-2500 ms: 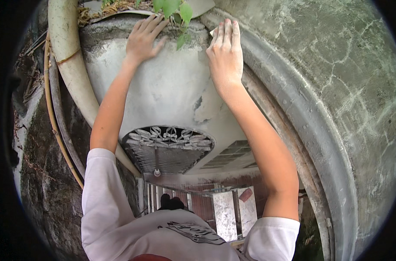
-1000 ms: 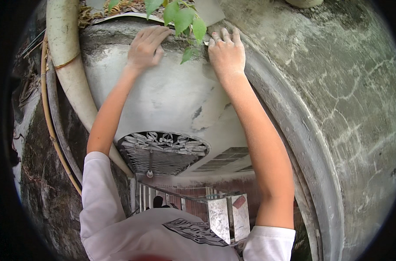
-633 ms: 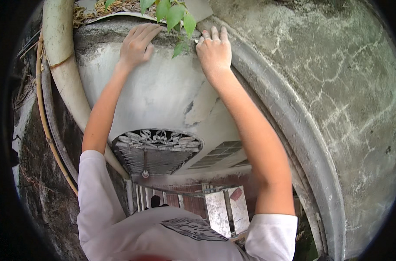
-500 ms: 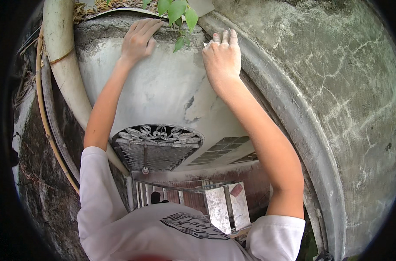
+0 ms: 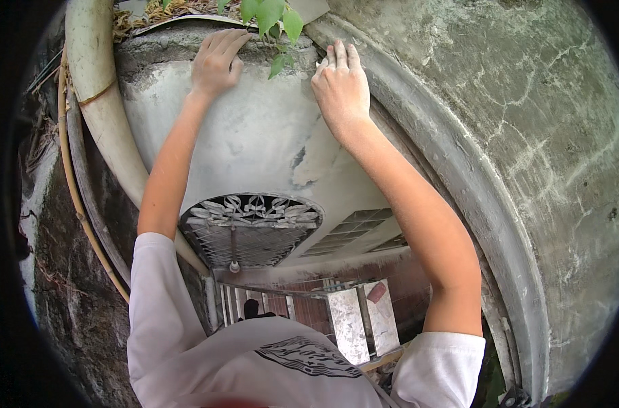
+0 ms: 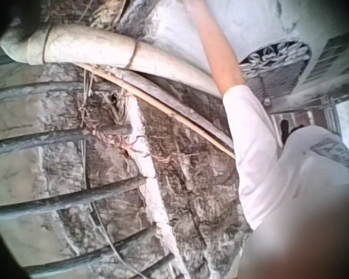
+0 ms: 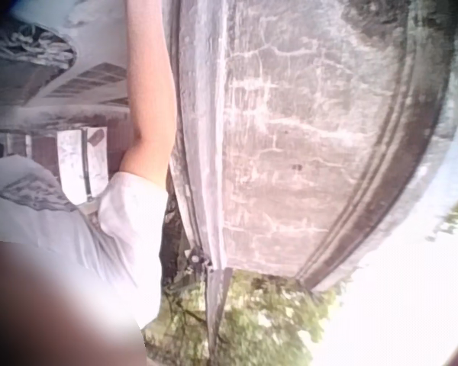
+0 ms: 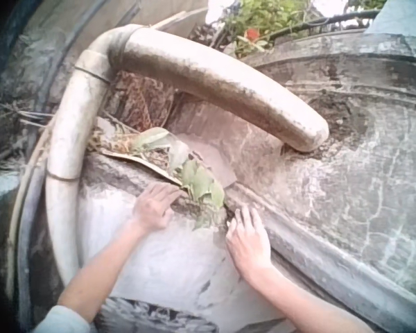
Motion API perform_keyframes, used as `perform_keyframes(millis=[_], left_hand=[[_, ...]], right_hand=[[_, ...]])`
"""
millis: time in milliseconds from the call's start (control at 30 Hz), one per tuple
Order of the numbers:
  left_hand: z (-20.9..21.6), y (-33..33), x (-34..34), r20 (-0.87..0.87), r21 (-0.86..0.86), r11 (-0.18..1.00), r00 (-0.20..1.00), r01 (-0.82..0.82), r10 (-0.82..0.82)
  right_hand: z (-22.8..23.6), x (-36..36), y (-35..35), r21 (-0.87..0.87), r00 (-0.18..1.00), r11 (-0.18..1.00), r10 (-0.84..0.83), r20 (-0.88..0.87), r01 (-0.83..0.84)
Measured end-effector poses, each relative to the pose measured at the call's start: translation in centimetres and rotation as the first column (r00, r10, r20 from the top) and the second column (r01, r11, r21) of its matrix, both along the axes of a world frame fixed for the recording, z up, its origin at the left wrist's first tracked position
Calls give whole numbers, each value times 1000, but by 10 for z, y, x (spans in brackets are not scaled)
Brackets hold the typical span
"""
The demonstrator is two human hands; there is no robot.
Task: The person sands a curved concrete ledge using a piece of sandpaper. They repeatedly rub the sandpaper along the ledge's edge and surface, occasionally adjusting their grip and repositioning the sandpaper to reach different sections.
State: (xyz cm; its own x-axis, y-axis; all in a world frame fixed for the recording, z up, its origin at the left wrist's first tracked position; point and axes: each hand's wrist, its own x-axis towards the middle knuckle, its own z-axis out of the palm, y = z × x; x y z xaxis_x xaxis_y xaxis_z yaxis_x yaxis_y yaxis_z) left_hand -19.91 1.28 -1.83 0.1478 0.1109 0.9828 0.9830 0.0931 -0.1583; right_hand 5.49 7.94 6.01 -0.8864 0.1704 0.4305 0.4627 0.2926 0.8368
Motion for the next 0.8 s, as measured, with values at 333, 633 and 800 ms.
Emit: perform_keyframes(millis=[333, 633, 800], left_hand=[[1, -1, 1, -4, -17, 1000, 1000, -21, 21], [-1, 6, 10, 48, 82, 997, 999, 13, -17], [0, 3, 7, 17, 41, 999, 1000, -14, 13]], right_hand=[[15, -17, 4, 5, 994, 996, -87, 62, 87], [12, -41, 29, -63, 998, 997, 34, -59, -37], [1, -19, 19, -75, 987, 996, 29, -158, -42]])
